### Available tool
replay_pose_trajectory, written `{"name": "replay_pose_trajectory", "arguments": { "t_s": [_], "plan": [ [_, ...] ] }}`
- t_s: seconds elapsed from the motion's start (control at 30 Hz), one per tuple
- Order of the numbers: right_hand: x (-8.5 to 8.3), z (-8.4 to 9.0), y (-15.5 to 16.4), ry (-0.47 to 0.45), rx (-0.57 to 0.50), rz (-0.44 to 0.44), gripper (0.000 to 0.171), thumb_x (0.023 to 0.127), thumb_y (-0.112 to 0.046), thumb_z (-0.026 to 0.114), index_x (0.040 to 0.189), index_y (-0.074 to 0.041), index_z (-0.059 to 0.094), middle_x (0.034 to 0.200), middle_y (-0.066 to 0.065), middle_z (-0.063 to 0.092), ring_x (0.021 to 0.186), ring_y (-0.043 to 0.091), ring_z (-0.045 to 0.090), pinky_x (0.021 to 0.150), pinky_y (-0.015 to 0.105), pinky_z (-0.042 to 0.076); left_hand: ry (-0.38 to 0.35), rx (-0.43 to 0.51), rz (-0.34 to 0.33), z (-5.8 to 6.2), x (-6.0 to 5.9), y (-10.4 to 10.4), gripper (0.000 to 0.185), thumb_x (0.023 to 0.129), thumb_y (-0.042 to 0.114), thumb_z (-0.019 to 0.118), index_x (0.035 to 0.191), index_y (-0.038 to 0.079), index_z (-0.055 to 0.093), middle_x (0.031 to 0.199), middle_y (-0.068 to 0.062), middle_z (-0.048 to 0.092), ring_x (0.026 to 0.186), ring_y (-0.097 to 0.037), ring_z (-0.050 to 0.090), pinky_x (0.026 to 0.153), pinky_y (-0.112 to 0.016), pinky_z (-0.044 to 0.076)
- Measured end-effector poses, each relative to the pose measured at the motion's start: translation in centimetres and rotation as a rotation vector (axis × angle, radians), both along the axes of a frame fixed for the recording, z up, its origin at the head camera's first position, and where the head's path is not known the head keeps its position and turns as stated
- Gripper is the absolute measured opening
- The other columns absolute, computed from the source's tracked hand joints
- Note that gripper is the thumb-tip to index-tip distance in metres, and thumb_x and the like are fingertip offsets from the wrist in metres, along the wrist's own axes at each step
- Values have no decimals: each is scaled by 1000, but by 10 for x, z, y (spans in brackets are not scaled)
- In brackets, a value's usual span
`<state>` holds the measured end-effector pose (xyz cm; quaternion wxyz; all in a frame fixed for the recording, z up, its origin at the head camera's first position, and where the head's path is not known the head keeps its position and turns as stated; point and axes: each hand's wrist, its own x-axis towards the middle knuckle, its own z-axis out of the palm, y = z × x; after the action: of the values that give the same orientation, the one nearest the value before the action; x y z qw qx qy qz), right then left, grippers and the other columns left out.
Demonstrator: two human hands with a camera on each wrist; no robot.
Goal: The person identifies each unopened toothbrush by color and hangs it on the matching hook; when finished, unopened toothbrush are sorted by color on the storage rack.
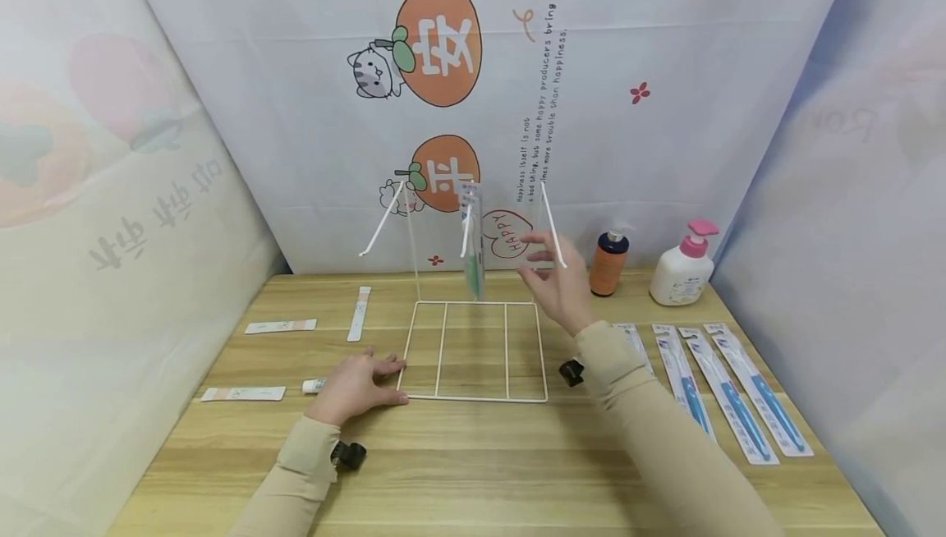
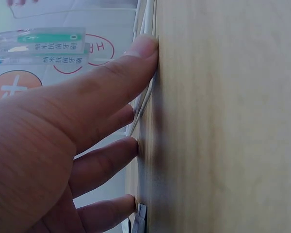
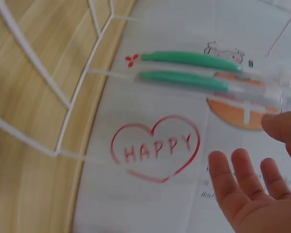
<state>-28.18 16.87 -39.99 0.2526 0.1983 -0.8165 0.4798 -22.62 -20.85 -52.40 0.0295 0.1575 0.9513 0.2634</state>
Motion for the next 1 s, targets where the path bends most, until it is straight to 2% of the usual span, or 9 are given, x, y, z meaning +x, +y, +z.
{"name": "replay_pose_trajectory", "arguments": {
  "t_s": [0.1, 0.2, 0.37, 0.43, 0.53, 0.7, 0.87, 1.0],
  "plan": [
    [2, -10, 27, -54, 29, -12, 48, 88, 11, 83, 133, 3, 66, 134, 25, 64, 103, 50, 74, 78, 17, 61, -1, 6, 0, 0, 1, -1, 65, 83, 50, 93, 139, 22, 77, 145, -4, 68, 151, -53, 40, 117, -69, 38],
    [7, -18, 57, -123, 106, -34, 52, 89, 5, 85, 137, 5, 64, 135, 26, 66, 106, 50, 73, 81, 15, 58, -7, 13, 6, 0, 2, -1, 65, 82, 50, 93, 139, 22, 77, 145, -3, 68, 151, -53, 39, 118, -70, 37],
    [20, -28, 107, -278, 230, -35, 59, 94, -12, 86, 145, 1, 60, 139, 29, 63, 110, 48, 71, 77, 26, 59, -5, 9, 12, 0, 2, 0, 65, 83, 50, 93, 139, 23, 77, 145, -3, 68, 151, -53, 39, 119, -69, 36],
    [24, -32, 125, -347, 256, -20, 60, 96, -14, 84, 148, -1, 58, 145, 32, 58, 108, 49, 71, 74, 31, 60, 0, 9, 12, 0, 1, 0, 64, 82, 50, 93, 138, 22, 77, 145, -3, 68, 151, -53, 39, 119, -69, 37],
    [29, -40, 150, -413, 306, -26, 62, 98, -16, 83, 152, -2, 55, 149, 34, 53, 108, 48, 71, 75, 36, 61, -2, 6, 13, 0, 1, 1, 64, 82, 50, 93, 138, 23, 77, 145, -3, 68, 151, -53, 39, 119, -69, 37],
    [31, -55, 182, -451, 372, -49, 62, 99, -19, 82, 151, 0, 54, 146, 36, 55, 107, 48, 70, 81, 44, 62, -7, 4, 16, 1, 1, 1, 64, 82, 50, 94, 138, 24, 77, 145, -2, 68, 151, -52, 39, 120, -69, 36],
    [30, -68, 203, -445, 413, -50, 59, 98, -18, 83, 147, 2, 57, 144, 34, 58, 122, 53, 62, 90, 56, 61, -12, -4, 9, 0, 1, 1, 65, 82, 50, 93, 139, 24, 76, 145, -2, 68, 152, -52, 38, 119, -70, 35],
    [30, -77, 209, -506, 425, -17, 60, 97, -19, 84, 148, 1, 58, 145, 35, 57, 125, 55, 61, 90, 58, 61, -14, -10, 7, -1, 0, 1, 65, 83, 49, 93, 140, 24, 76, 147, -2, 66, 151, -53, 38, 119, -73, 33]
  ]
}}
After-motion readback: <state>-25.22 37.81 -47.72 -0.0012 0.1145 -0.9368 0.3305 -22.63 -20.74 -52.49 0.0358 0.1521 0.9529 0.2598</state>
